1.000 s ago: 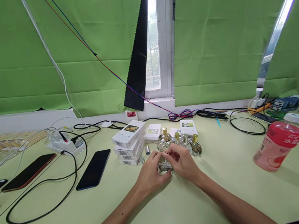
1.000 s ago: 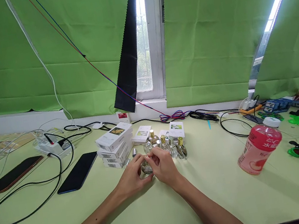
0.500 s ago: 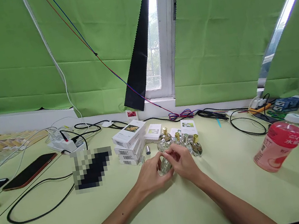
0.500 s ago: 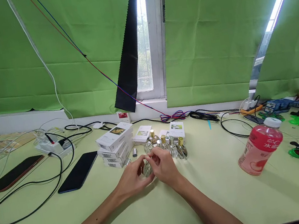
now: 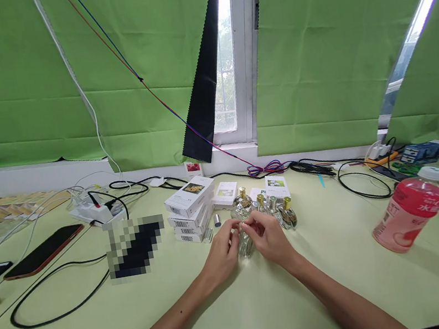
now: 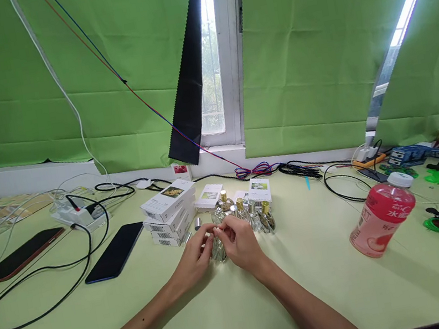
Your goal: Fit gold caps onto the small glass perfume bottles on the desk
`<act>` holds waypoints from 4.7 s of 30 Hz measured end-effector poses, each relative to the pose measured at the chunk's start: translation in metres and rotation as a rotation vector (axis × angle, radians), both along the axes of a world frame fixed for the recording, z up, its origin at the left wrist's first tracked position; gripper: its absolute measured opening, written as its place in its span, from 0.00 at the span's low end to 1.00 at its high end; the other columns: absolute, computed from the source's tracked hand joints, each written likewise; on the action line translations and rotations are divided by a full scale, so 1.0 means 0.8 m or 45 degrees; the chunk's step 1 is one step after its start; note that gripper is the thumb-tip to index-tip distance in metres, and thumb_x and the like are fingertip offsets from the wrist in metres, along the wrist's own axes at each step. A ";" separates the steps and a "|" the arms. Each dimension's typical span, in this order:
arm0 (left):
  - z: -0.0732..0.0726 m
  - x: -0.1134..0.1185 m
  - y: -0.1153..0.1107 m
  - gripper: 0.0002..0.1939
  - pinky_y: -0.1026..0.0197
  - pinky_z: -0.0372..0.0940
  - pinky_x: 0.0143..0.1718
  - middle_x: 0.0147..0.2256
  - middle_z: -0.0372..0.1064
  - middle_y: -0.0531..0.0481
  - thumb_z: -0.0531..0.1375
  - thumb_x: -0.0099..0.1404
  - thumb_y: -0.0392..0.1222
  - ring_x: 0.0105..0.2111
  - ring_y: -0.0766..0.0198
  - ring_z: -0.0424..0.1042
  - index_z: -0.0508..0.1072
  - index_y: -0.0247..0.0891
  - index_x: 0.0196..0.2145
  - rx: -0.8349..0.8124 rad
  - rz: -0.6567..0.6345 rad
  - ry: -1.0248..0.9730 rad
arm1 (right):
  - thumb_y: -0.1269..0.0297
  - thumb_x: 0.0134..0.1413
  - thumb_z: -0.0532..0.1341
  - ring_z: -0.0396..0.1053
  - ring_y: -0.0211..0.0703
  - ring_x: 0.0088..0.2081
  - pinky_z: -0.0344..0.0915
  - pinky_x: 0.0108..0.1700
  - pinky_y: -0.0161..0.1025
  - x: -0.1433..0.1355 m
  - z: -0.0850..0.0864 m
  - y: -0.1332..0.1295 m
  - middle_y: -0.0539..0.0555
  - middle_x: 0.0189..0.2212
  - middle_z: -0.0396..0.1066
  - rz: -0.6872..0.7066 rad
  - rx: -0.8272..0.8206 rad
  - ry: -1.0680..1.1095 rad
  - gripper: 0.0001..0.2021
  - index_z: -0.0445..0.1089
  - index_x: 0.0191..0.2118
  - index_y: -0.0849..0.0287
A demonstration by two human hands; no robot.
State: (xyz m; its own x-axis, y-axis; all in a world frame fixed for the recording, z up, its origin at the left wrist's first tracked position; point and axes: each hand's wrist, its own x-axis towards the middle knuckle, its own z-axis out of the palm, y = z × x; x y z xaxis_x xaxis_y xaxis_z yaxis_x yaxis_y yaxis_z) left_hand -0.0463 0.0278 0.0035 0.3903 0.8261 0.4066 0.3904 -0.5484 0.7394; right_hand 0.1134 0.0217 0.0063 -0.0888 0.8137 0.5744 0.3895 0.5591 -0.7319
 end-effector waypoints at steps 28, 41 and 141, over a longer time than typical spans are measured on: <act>0.000 -0.005 0.003 0.25 0.66 0.61 0.27 0.45 0.68 0.50 0.52 0.62 0.33 0.27 0.70 0.63 0.63 0.44 0.57 -0.024 -0.114 0.063 | 0.61 0.59 0.58 0.55 0.35 0.24 0.53 0.27 0.34 0.001 0.004 -0.002 0.45 0.21 0.57 0.056 -0.062 0.034 0.11 0.62 0.27 0.57; 0.006 -0.002 -0.003 0.22 0.64 0.61 0.28 0.47 0.65 0.48 0.53 0.61 0.33 0.27 0.71 0.62 0.68 0.43 0.53 0.076 -0.096 0.144 | 0.58 0.60 0.58 0.54 0.35 0.23 0.52 0.25 0.33 0.003 0.006 -0.002 0.46 0.21 0.57 0.077 -0.104 0.034 0.12 0.64 0.27 0.58; -0.010 -0.009 0.006 0.17 0.58 0.63 0.36 0.43 0.61 0.49 0.60 0.64 0.46 0.33 0.62 0.66 0.66 0.44 0.50 0.083 0.026 0.400 | 0.64 0.58 0.61 0.59 0.34 0.23 0.59 0.28 0.34 0.008 0.006 -0.003 0.46 0.26 0.62 0.077 -0.003 -0.069 0.05 0.69 0.39 0.59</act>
State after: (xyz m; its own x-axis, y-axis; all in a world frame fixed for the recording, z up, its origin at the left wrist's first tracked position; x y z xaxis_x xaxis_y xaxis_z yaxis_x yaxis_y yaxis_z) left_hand -0.0534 0.0323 -0.0043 0.4889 0.8110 0.3215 0.6052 -0.5807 0.5446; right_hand 0.1196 0.0193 0.0107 -0.1682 0.8073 0.5657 0.3941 0.5811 -0.7121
